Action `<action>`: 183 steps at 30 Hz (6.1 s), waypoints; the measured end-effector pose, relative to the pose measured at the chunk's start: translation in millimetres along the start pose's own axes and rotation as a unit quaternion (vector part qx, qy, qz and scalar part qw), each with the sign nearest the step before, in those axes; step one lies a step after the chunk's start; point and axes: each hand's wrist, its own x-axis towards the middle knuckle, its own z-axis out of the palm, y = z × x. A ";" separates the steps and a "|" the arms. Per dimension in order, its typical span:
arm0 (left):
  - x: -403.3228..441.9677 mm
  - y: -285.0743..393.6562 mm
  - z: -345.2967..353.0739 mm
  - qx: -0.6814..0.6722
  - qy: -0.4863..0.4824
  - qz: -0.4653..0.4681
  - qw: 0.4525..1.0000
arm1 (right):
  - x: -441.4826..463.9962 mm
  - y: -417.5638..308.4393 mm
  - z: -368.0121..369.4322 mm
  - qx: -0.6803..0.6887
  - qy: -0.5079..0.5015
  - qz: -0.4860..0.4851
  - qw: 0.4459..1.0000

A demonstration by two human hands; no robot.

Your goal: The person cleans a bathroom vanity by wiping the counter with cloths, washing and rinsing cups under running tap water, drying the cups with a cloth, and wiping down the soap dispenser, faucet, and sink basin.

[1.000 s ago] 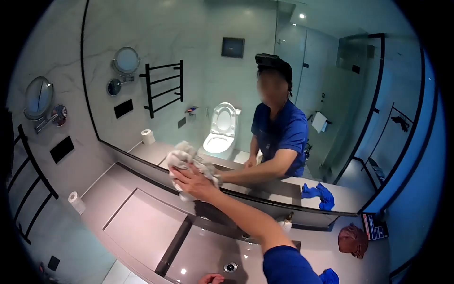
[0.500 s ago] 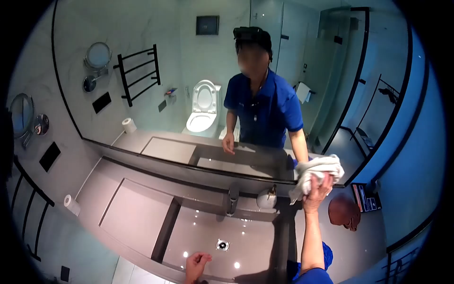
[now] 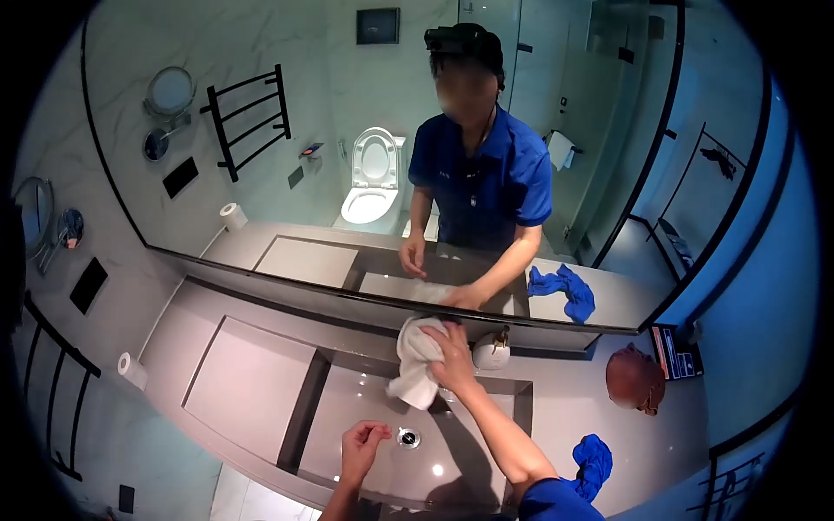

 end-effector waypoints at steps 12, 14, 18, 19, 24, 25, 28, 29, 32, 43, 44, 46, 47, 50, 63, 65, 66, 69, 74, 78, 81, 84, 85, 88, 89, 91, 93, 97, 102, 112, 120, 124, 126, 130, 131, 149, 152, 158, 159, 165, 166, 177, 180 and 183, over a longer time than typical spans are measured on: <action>59.5 8.2 28.6 0.005 0.022 -0.006 1.000 | -34.1 -21.6 16.6 -0.004 0.032 -0.036 0.999; 69.5 21.4 48.4 -0.119 0.010 0.047 0.992 | -65.1 -39.8 5.2 0.023 0.019 -0.065 0.997; 51.1 1.8 53.5 -0.145 -0.061 -0.106 0.982 | -117.0 -20.8 16.7 0.110 0.044 -0.034 0.992; 56.3 0.6 54.6 -0.143 -0.060 -0.109 0.982 | -115.5 -13.0 18.7 0.108 0.061 -0.024 0.992; 148.8 13.3 65.3 0.059 0.061 0.138 0.987 | -63.5 17.0 41.9 0.106 0.043 0.041 0.993; 167.0 6.3 71.1 -0.010 0.050 0.067 0.996 | -57.2 15.3 43.2 0.109 0.045 0.038 0.992; 193.7 -20.4 74.4 -0.088 -0.061 -0.093 0.990 | -50.3 7.7 41.2 0.053 0.047 0.059 0.996; 194.8 -29.3 72.1 -0.029 -0.078 -0.040 0.996 | -48.6 6.5 39.1 0.049 0.046 0.071 0.995; 163.8 -11.0 66.0 0.076 -0.067 -0.074 0.992 | -53.4 1.1 35.2 0.029 0.057 0.069 0.996; 34.0 -56.9 92.5 -0.098 0.004 -0.229 0.969 | -118.4 4.7 5.5 0.504 0.233 0.426 0.714; 47.3 -45.9 104.7 -0.136 -0.004 -0.210 0.968 | -92.5 13.0 0.1 0.568 0.244 0.423 0.663; 86.5 -56.8 113.3 -0.189 -0.003 -0.288 0.939 | -51.9 50.8 27.1 0.624 0.260 0.381 0.631; 97.9 -64.6 115.7 -0.190 -0.003 -0.284 0.940 | -34.9 67.2 41.7 0.605 0.242 0.416 0.634; 111.0 -73.9 113.9 -0.319 0.006 -0.317 0.893 | -33.9 96.2 69.9 0.364 0.078 0.380 0.847; 249.4 -55.8 50.6 -0.069 -0.035 -0.086 0.993 | -84.1 35.7 56.8 0.408 0.245 0.411 0.778; 254.6 -50.3 61.8 0.019 -0.013 -0.117 0.993 | -58.5 54.5 44.6 0.326 0.302 0.379 0.812; 256.2 -47.9 63.5 0.115 0.008 -0.152 0.982 | -48.2 57.4 39.2 0.354 0.317 0.378 0.794; 269.2 -44.7 44.3 0.289 -0.132 -0.137 0.938 | -29.7 63.9 49.6 0.042 0.114 0.277 0.953; 233.6 -41.7 68.0 0.204 -0.031 -0.051 0.977 | -27.6 71.8 69.4 -0.044 0.087 0.235 0.967; 200.8 -70.6 71.6 0.051 0.012 -0.035 0.998 | -37.8 87.7 58.2 0.000 0.053 0.151 0.987; 189.5 -128.7 59.1 0.000 0.065 -0.025 0.998 | -38.6 87.5 56.2 0.005 0.023 0.175 0.984; 157.2 -108.7 76.7 -0.068 0.076 -0.037 0.994 | -49.1 62.6 62.6 0.021 0.039 0.202 0.978; 138.6 -81.9 85.1 -0.008 0.066 -0.070 0.995 | -58.0 51.0 62.2 0.031 0.061 0.214 0.974; 97.8 -70.4 95.8 0.116 0.038 -0.137 0.983 | -97.9 27.0 51.2 0.053 0.013 0.195 0.979; 77.3 -98.9 88.7 0.142 -0.013 -0.045 0.989 | -119.0 29.7 51.4 0.049 0.018 0.199 0.979; 57.8 -88.0 92.0 0.165 -0.072 0.041 0.983 | -165.2 42.5 39.7 0.333 0.080 0.385 0.857; 64.3 5.0 114.0 0.160 -0.295 -0.069 0.939 | -166.5 35.9 -11.6 0.517 0.160 0.493 0.681; 120.3 11.9 157.3 0.309 -0.178 0.148 0.922 | -188.6 63.0 -87.7 0.625 0.227 0.475 0.576; 182.1 -86.9 217.7 0.503 -0.056 0.237 0.829 | -139.7 65.4 -143.6 0.645 0.300 0.365 0.601; 136.0 -29.5 179.9 0.354 -0.255 0.107 0.893 | -71.5 71.9 -120.7 0.171 0.024 0.124 0.977; 56.2 20.2 136.5 0.234 -0.427 0.014 0.873 | -128.9 54.8 -123.1 0.354 -0.040 0.232 0.905; 17.1 22.3 146.8 0.081 -0.218 0.010 0.972 | -202.8 30.2 -58.1 0.569 0.070 0.550 0.607; 9.6 32.7 152.6 0.214 -0.201 0.158 0.943 | -212.9 -3.6 -47.5 0.556 0.127 0.633 0.524; -0.1 32.8 168.8 0.150 -0.182 0.005 0.972 | -237.7 3.7 -61.8 0.675 0.172 0.525 0.489; 5.5 20.3 169.3 0.107 -0.170 0.012 0.979 | -237.4 11.1 -84.8 0.644 0.169 0.461 0.587; -10.7 40.2 130.0 0.204 0.019 0.018 0.979 | -48.4 123.9 36.4 -0.204 -0.104 0.006 0.974; 8.8 40.5 142.9 0.149 0.014 0.032 0.988 | -50.7 122.8 19.8 -0.132 -0.185 -0.006 0.974; 100.8 -3.4 176.9 0.313 -0.021 0.157 0.936 | -174.2 73.6 -15.2 -0.001 -0.297 0.014 0.955; 110.9 -5.0 189.3 0.333 -0.022 0.147 0.931 | -172.4 59.6 -54.7 0.076 -0.357 0.104 0.925; 137.2 -40.8 231.2 0.346 0.008 0.101 0.933 | -210.5 77.4 -201.8 0.274 -0.029 0.389 0.879; 142.0 -48.0 235.7 0.339 0.022 0.107 0.934 | -209.7 81.2 -217.9 0.235 -0.012 0.354 0.905; 149.3 -87.6 294.7 0.428 0.204 0.114 0.873 | -225.9 134.1 -300.4 0.245 0.303 0.345 0.854; 153.8 -92.8 294.5 0.447 0.183 0.096 0.870 | -222.1 160.7 -316.3 0.172 0.373 0.326 0.851; 137.8 -85.8 277.8 0.383 0.131 0.056 0.912 | -246.3 179.4 -330.5 0.081 0.351 0.378 0.852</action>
